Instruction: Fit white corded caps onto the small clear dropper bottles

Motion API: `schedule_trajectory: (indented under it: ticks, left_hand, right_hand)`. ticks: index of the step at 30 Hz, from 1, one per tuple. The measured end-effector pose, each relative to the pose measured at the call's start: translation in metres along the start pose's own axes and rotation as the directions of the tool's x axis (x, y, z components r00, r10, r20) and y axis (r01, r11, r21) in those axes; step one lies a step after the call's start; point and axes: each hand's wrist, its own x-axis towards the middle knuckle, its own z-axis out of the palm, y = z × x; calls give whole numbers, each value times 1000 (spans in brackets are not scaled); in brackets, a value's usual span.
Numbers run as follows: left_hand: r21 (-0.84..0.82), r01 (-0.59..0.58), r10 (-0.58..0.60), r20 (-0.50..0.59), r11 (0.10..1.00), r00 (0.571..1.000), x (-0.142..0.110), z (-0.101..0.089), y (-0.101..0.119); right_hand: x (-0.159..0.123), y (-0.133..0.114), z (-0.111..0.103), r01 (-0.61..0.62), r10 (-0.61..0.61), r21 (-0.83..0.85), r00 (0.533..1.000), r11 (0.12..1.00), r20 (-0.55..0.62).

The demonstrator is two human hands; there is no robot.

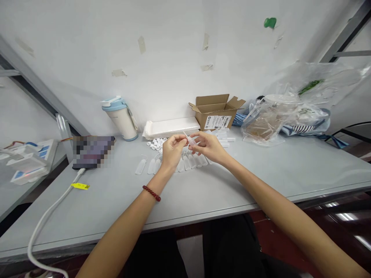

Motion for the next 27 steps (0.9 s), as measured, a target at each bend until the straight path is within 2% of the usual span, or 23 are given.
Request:
schedule_trajectory:
  ticks: [7, 13, 21, 24, 27]
  left_hand:
    - [-11, 2, -2, 28, 1000, 1000, -1, 0, 3]
    - [-99, 55, -48, 78, 994, 996, 0, -1, 4]
    - [-42, 47, -44, 63, 998, 997, 0, -1, 2]
    - [79, -27, 27, 5, 996, 1000, 0, -2, -1]
    - [314, -210, 230, -28, 926, 973, -3, -2, -2]
  right_hand:
    - [0, 6, 3, 174, -192, -213, 979, 961, -69]
    - [-1, 3, 2, 114, -115, -21, 992, 993, -60]
    - [-2, -2, 2, 63, -64, -4, 994, 998, -93]
    - [-1, -2, 1, 55, -52, 15, 992, 998, -118]
    - [1, 0, -1, 40, -33, 44, 989, 998, -144]
